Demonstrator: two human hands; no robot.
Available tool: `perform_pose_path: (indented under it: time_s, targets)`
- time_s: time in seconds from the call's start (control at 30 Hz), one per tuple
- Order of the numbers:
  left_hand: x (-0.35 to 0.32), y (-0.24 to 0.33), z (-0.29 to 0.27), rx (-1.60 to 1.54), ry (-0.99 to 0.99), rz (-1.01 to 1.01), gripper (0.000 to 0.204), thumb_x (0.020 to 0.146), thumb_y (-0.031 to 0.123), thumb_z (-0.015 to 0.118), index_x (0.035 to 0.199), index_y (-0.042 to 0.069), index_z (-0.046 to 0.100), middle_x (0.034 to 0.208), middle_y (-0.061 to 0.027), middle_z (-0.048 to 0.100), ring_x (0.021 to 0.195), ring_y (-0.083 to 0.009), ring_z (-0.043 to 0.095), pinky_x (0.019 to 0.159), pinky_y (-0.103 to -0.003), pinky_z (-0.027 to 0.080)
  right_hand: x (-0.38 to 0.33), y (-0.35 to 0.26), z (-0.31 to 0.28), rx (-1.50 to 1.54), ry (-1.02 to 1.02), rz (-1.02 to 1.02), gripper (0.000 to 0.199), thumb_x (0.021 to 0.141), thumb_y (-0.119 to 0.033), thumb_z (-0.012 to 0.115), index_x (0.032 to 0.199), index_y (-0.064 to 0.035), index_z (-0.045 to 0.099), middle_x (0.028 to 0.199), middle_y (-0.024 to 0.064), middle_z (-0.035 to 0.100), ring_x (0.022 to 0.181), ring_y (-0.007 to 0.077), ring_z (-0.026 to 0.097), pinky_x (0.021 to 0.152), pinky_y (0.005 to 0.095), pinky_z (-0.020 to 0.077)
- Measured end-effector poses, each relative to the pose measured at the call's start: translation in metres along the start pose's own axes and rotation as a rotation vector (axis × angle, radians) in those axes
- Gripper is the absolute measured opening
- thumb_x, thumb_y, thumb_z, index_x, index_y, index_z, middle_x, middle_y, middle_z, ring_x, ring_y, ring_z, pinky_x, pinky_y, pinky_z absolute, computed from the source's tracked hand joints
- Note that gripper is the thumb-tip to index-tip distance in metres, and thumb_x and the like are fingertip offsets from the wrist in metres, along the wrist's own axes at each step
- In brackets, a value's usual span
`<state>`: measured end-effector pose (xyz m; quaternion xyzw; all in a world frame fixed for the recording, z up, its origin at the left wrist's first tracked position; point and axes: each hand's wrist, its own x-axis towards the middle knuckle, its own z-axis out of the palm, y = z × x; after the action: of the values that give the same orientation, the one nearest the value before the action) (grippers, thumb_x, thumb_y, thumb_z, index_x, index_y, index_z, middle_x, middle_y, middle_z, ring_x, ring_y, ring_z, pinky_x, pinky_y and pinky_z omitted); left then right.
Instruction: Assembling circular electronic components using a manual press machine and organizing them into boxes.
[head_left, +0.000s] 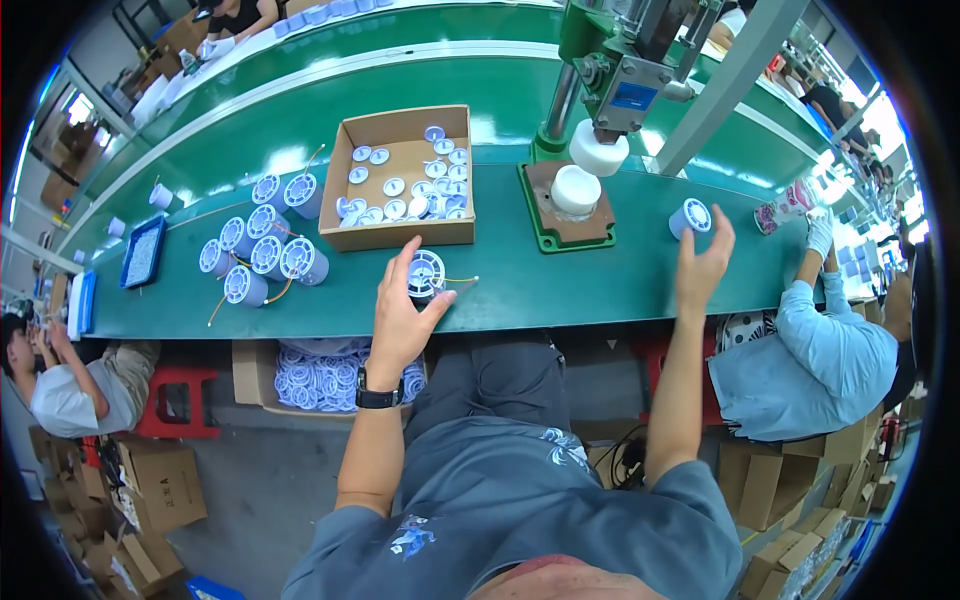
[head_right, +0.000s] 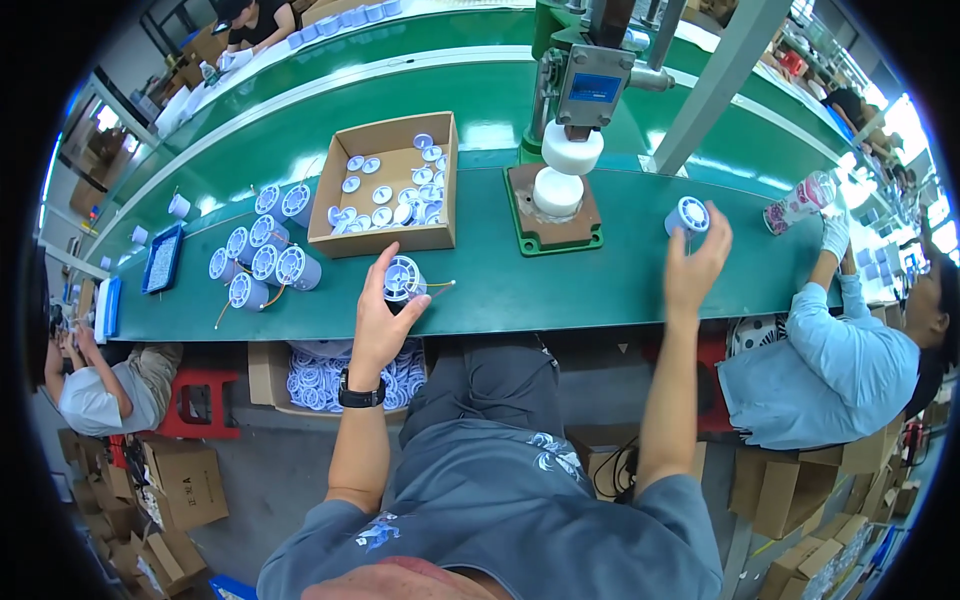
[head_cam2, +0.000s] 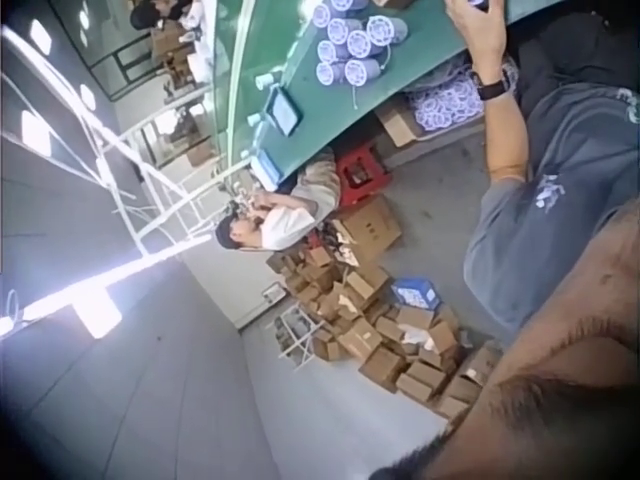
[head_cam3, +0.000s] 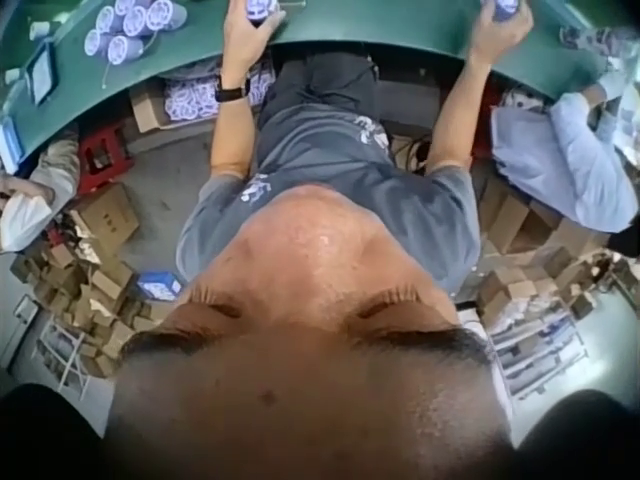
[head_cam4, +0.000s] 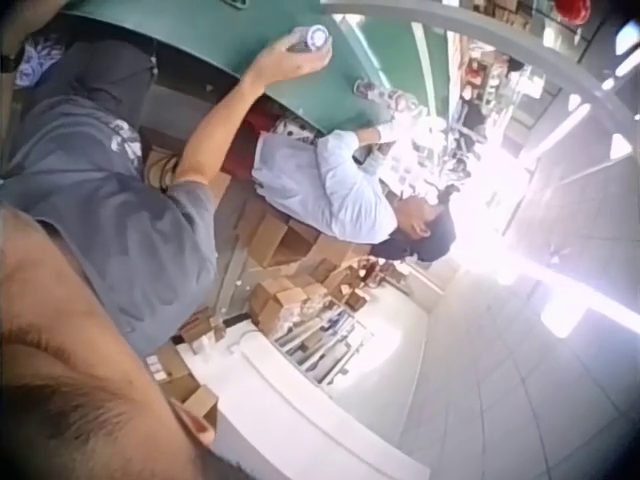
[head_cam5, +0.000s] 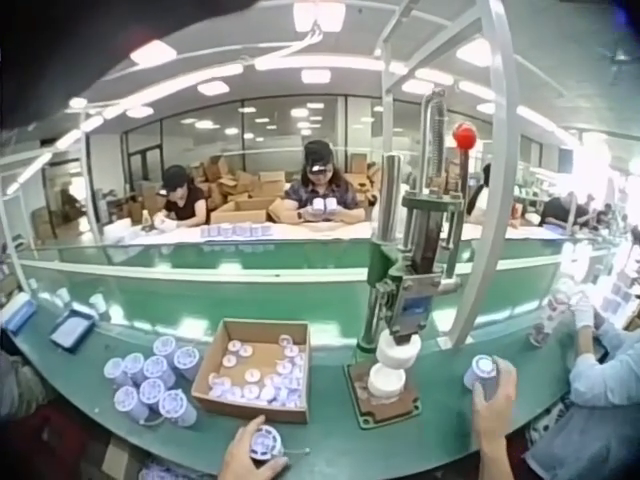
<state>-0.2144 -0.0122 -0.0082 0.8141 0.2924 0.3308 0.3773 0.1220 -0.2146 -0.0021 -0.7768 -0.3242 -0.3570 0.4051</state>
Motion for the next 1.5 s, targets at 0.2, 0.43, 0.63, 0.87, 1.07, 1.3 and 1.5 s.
perform_pose_path:
  time_s: [0.2, 0.43, 0.63, 0.87, 1.07, 1.3, 1.5]
  targets:
    - [-0.001, -0.01, 0.003, -0.135, -0.025, 0.01, 0.062, 0.089, 0.022, 0.064, 0.141, -0.001, 0.039, 0.127, -0.0206, 0.051, 0.113, -0.0353, 0.052, 0.1, -0.039, 0.039, -0.086, -0.191, 0.017, 0.678, -0.598, -0.145, 0.023, 0.077, -0.011, 0.071, 0.098, -0.0038, 0.067, 0.099, 0.0133, 0.065, 0.093, 0.0316, 0.061, 0.083, 0.0374, 0.046]
    - [-0.001, -0.007, 0.005, -0.075, 0.014, 0.03, 0.062, 0.089, 0.023, 0.064, 0.14, -0.001, 0.039, 0.127, -0.0213, 0.051, 0.116, -0.0369, 0.05, 0.101, -0.04, 0.038, -0.119, -0.206, 0.027, 0.509, -0.685, -0.365, 0.011, 0.079, -0.008, 0.069, 0.089, -0.0051, 0.069, 0.08, 0.0038, 0.059, 0.077, 0.0246, 0.056, 0.064, 0.0382, 0.0398]
    - [0.001, 0.001, 0.008, 0.162, 0.048, 0.052, 0.058, 0.087, 0.016, 0.065, 0.137, -0.002, 0.043, 0.125, -0.0211, 0.053, 0.118, -0.0355, 0.051, 0.101, -0.04, 0.04, -0.101, -0.193, 0.0, 0.383, -0.814, -0.371, 0.019, 0.076, -0.008, 0.072, 0.095, -0.0051, 0.069, 0.084, 0.0071, 0.058, 0.08, 0.0268, 0.056, 0.07, 0.038, 0.0436]
    - [0.001, 0.008, -0.021, 0.235, 0.128, 0.339, 0.047, 0.087, 0.017, 0.063, 0.128, 0.0, 0.05, 0.122, -0.0206, 0.054, 0.113, -0.038, 0.052, 0.097, -0.045, 0.041, -0.075, -0.2, 0.02, 0.575, -0.73, -0.182, 0.042, 0.075, -0.004, 0.071, 0.115, -0.0049, 0.062, 0.108, 0.0162, 0.057, 0.098, 0.0339, 0.058, 0.085, 0.0414, 0.047]
    - [0.002, -0.034, -0.11, 0.855, 0.335, 0.233, 0.035, 0.082, 0.012, 0.065, 0.116, 0.004, 0.061, 0.114, -0.0146, 0.058, 0.109, -0.0342, 0.054, 0.107, -0.05, 0.032, -0.088, -0.217, 0.043, 0.707, -0.778, -0.193, 0.048, 0.075, 0.001, 0.07, 0.121, -0.0075, 0.059, 0.125, 0.02, 0.051, 0.112, 0.0384, 0.054, 0.096, 0.0408, 0.0447]
    - [-0.014, -0.036, -0.084, 0.821, 0.274, 0.268, 0.033, 0.076, 0.01, 0.071, 0.109, 0.008, 0.065, 0.109, -0.0108, 0.058, 0.107, -0.0289, 0.056, 0.108, -0.056, 0.029, -0.084, -0.199, 0.039, 0.587, -0.762, -0.069, 0.047, 0.074, -0.001, 0.072, 0.119, -0.0101, 0.061, 0.127, 0.0193, 0.05, 0.114, 0.0388, 0.052, 0.098, 0.0421, 0.043]
    - [-0.023, 0.008, -0.019, 0.456, 0.204, 0.349, 0.031, 0.074, 0.005, 0.073, 0.104, 0.004, 0.065, 0.105, -0.0117, 0.059, 0.098, -0.0305, 0.059, 0.096, -0.045, 0.044, -0.074, -0.221, 0.012, 0.382, -0.592, -0.351, 0.041, 0.074, -0.009, 0.074, 0.114, -0.0147, 0.066, 0.123, 0.015, 0.054, 0.116, 0.0337, 0.051, 0.105, 0.0518, 0.0328]
